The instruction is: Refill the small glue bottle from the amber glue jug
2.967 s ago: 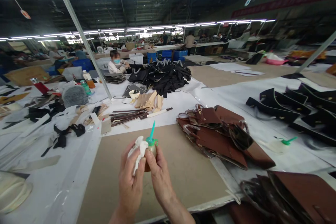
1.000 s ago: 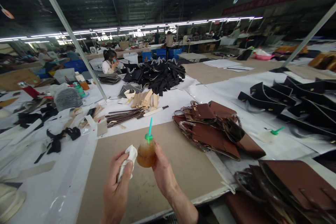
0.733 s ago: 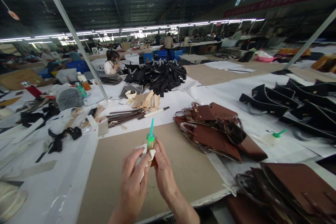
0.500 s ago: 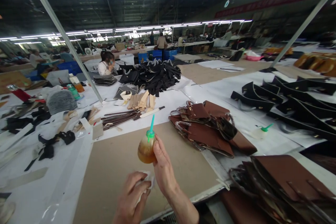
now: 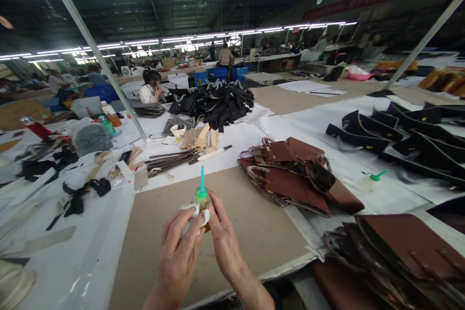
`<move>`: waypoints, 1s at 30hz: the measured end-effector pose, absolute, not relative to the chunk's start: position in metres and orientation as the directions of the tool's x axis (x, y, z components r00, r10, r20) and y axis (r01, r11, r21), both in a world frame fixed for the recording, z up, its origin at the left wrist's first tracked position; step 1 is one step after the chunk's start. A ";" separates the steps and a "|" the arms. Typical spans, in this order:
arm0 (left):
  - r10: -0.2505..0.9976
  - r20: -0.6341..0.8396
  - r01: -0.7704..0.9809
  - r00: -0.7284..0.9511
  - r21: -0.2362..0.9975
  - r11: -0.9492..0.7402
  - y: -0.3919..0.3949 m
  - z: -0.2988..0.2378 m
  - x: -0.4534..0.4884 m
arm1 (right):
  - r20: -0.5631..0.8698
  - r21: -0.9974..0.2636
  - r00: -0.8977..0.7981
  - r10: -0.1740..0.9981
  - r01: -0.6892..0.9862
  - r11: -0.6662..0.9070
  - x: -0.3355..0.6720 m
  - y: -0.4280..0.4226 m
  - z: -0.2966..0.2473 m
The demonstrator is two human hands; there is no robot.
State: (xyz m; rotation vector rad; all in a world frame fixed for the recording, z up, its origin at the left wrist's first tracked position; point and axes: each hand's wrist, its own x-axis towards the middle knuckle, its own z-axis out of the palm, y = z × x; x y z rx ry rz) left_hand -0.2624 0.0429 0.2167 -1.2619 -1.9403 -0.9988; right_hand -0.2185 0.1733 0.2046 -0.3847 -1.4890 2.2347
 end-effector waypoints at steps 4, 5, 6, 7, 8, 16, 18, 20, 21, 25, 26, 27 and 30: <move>0.415 0.800 0.898 -0.433 0.346 0.270 0.055 0.223 -0.263 | 0.057 -0.948 -0.859 0.508 -0.206 -0.243 -0.215 0.172 0.201; 0.402 0.800 0.892 -0.445 0.359 0.274 0.058 0.224 -0.263 | 0.054 -0.946 -0.856 0.515 -0.209 -0.248 -0.215 0.172 0.201; 0.394 0.805 0.893 -0.444 0.358 0.274 0.059 0.224 -0.262 | 0.044 -0.941 -0.850 0.525 -0.212 -0.263 -0.214 0.171 0.201; 0.400 0.810 0.900 -0.430 0.345 0.268 0.059 0.223 -0.262 | 0.026 -0.933 -0.844 0.536 -0.212 -0.289 -0.213 0.171 0.202; 0.418 0.813 0.911 -0.405 0.323 0.256 0.058 0.220 -0.261 | 0.002 -0.922 -0.840 0.542 -0.212 -0.326 -0.213 0.170 0.202; 0.499 0.361 0.391 -0.788 0.919 -0.047 0.024 0.191 -0.253 | -0.092 -0.803 -0.842 0.532 -0.254 -0.540 -0.216 0.181 0.203; 0.453 -0.058 -0.159 -0.890 0.970 -0.187 0.020 0.196 -0.252 | -0.094 -0.821 -0.831 0.548 -0.247 -0.515 -0.217 0.184 0.198; 0.466 -0.257 -0.443 -0.847 0.825 -0.352 0.021 0.203 -0.252 | -0.085 -0.851 -0.832 0.548 -0.225 -0.474 -0.218 0.183 0.192; 0.478 -0.280 -0.494 -0.832 0.767 -0.411 0.022 0.206 -0.253 | -0.080 -0.864 -0.835 0.544 -0.214 -0.455 -0.217 0.181 0.190; 0.479 -0.230 -0.464 -0.847 0.761 -0.453 0.031 0.216 -0.254 | -0.085 -0.885 -0.850 0.520 -0.175 -0.431 -0.214 0.170 0.186; 0.465 -0.209 -0.424 -0.860 0.801 -0.423 0.033 0.217 -0.254 | -0.083 -0.890 -0.854 0.513 -0.169 -0.424 -0.214 0.167 0.186; 0.439 -0.185 -0.370 -0.879 0.846 -0.383 0.036 0.217 -0.254 | -0.078 -0.895 -0.858 0.508 -0.164 -0.414 -0.213 0.165 0.187; 0.276 -0.073 -0.142 -0.958 0.960 -0.240 0.047 0.214 -0.254 | -0.059 -0.915 -0.860 0.507 -0.157 -0.372 -0.214 0.160 0.190</move>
